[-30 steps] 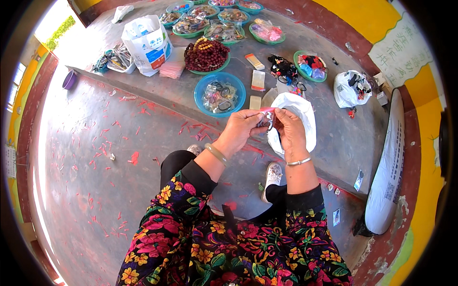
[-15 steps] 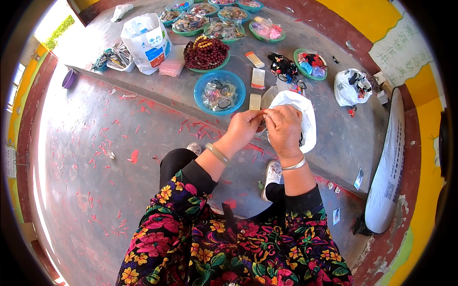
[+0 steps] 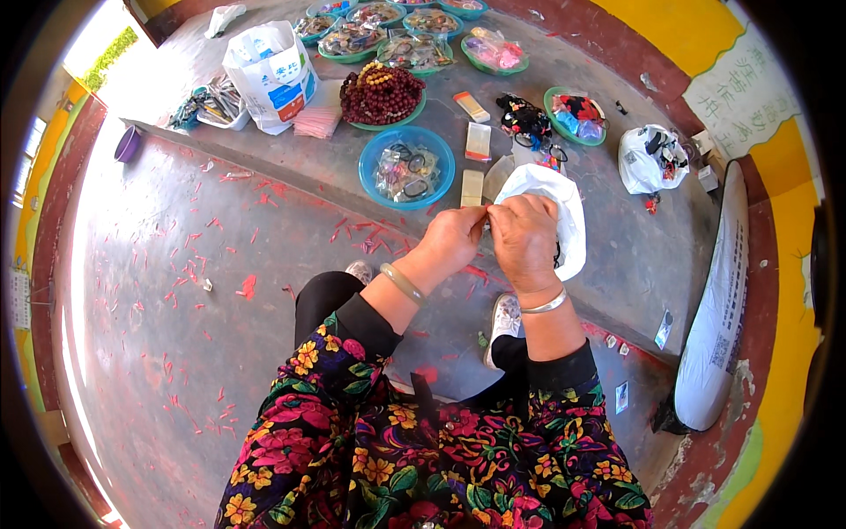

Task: The person sits on the floor and repeatedly picks up small black hair accessories from a white bag, places them into clear plastic bags, and seals them. The person then places the sealed bags into a blue bowl. Various bowls of beads and other accessories are visible on the floor.

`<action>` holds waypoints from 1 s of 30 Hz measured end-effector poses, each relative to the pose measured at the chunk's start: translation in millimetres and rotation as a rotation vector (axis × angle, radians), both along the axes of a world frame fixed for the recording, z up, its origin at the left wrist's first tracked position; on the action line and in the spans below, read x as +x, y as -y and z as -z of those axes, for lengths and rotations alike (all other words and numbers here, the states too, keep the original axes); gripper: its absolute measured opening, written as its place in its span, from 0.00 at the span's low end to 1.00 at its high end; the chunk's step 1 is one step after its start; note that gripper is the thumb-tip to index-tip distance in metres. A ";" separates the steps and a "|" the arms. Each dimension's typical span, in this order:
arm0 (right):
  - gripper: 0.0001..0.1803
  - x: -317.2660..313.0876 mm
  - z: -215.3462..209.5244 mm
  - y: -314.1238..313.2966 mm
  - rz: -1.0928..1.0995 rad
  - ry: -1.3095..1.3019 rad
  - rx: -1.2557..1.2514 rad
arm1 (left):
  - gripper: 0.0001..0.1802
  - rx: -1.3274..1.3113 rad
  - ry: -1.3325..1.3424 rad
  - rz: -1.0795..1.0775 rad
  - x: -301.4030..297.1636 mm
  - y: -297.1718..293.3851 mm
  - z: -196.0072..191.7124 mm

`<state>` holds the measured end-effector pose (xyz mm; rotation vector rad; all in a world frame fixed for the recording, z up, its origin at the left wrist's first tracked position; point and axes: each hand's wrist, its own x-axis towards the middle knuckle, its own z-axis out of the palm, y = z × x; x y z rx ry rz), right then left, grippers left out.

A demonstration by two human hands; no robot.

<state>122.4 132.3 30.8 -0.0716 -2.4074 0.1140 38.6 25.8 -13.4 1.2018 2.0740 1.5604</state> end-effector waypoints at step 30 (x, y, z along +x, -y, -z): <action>0.04 2.8 -11.7 7.1 0.004 -0.019 -0.201 | 0.11 -0.179 -0.111 0.037 2.1 2.4 -11.1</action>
